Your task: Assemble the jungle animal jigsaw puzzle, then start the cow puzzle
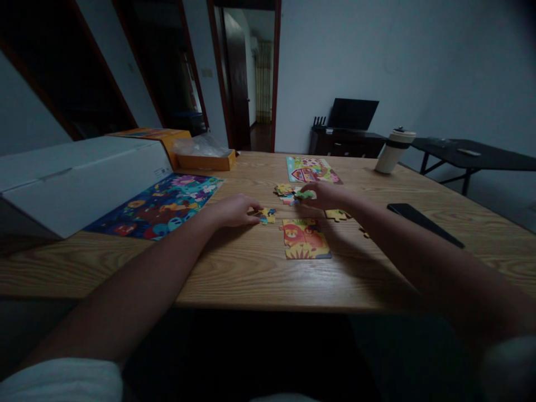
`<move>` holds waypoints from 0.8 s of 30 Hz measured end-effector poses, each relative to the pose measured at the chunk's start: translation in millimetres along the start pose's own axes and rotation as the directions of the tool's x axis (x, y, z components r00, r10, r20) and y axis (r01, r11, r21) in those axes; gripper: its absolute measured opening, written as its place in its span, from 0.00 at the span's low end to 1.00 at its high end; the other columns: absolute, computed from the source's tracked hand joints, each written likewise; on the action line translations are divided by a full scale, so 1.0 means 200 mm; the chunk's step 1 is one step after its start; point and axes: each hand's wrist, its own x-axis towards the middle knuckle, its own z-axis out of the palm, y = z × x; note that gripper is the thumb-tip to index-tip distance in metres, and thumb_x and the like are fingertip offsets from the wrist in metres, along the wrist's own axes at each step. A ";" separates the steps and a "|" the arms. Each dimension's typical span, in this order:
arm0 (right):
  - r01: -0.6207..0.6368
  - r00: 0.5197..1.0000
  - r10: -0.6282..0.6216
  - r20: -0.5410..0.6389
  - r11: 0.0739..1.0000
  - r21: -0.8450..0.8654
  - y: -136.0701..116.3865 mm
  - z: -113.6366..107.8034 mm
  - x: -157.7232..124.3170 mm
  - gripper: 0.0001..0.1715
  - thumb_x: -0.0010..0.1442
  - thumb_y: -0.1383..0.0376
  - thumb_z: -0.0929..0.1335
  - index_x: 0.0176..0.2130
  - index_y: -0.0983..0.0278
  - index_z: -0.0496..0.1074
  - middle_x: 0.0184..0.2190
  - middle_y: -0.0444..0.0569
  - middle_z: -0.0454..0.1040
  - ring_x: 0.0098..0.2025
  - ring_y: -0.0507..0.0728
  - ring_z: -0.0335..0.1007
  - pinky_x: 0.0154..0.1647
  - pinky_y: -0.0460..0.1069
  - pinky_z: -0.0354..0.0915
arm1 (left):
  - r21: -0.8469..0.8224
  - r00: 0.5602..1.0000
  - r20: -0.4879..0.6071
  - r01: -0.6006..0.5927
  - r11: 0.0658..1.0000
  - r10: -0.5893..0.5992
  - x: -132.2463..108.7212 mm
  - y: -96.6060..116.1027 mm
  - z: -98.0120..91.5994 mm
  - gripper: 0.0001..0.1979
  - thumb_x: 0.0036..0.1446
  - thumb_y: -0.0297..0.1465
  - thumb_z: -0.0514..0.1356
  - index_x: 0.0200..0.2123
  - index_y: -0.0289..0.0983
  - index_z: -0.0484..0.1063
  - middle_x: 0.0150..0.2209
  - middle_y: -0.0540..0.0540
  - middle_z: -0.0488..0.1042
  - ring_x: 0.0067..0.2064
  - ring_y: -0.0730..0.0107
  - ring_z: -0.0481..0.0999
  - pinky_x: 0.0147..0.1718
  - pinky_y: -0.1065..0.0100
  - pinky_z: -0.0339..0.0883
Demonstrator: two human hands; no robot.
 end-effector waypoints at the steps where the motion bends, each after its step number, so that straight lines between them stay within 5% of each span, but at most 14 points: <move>1: -0.012 1.000 0.011 -0.023 1.000 -0.018 0.00 0.00 0.07 0.29 0.59 0.55 0.69 0.58 0.61 0.73 0.46 0.56 0.80 0.43 0.62 0.76 0.44 0.53 0.68 | 0.016 1.000 -0.004 0.002 1.000 -0.002 0.00 0.00 0.00 0.18 0.57 0.39 0.61 0.50 0.44 0.78 0.44 0.43 0.81 0.41 0.60 0.77 0.38 0.68 0.64; 4: -0.023 0.999 0.022 -0.030 1.000 -0.017 -0.01 0.03 0.23 0.34 0.58 0.57 0.70 0.62 0.61 0.69 0.53 0.57 0.76 0.51 0.63 0.73 0.49 0.53 0.67 | 0.080 1.000 -0.026 0.002 0.997 0.000 0.00 -0.03 0.00 0.16 0.59 0.37 0.59 0.50 0.45 0.78 0.42 0.45 0.81 0.39 0.61 0.77 0.36 0.67 0.63; 9: -0.049 0.992 0.044 0.119 0.998 0.035 -0.06 0.06 0.38 0.43 0.54 0.52 0.73 0.65 0.60 0.65 0.52 0.57 0.76 0.49 0.65 0.74 0.48 0.53 0.67 | 0.152 0.999 -0.038 -0.010 0.988 0.016 0.00 -0.05 0.01 0.16 0.62 0.37 0.56 0.48 0.43 0.79 0.43 0.43 0.81 0.42 0.59 0.77 0.39 0.66 0.64; 13: -0.012 0.990 0.011 0.138 1.000 0.011 -0.06 0.06 0.41 0.32 0.54 0.57 0.72 0.58 0.59 0.73 0.48 0.54 0.79 0.44 0.63 0.75 0.45 0.52 0.66 | 0.109 0.991 -0.057 -0.116 0.987 0.123 0.00 -0.01 0.03 0.18 0.63 0.37 0.55 0.51 0.38 0.77 0.49 0.41 0.78 0.49 0.59 0.76 0.46 0.66 0.64; 20: 0.014 0.997 -0.018 -0.079 0.999 -0.042 -0.02 0.04 0.34 0.16 0.60 0.64 0.64 0.42 0.63 0.80 0.37 0.52 0.81 0.34 0.57 0.72 0.34 0.48 0.62 | 0.005 0.988 0.018 -0.151 0.989 0.151 0.02 0.03 0.05 0.17 0.63 0.37 0.55 0.51 0.42 0.77 0.49 0.43 0.79 0.47 0.60 0.77 0.45 0.65 0.66; 24: -0.037 0.979 0.073 -0.188 0.981 0.188 0.02 0.01 0.29 0.16 0.62 0.61 0.63 0.38 0.64 0.78 0.33 0.50 0.79 0.33 0.56 0.70 0.34 0.48 0.62 | -0.004 0.994 -0.015 -0.108 0.994 0.108 0.01 0.04 0.05 0.17 0.62 0.36 0.57 0.50 0.41 0.77 0.48 0.42 0.79 0.46 0.58 0.77 0.44 0.64 0.66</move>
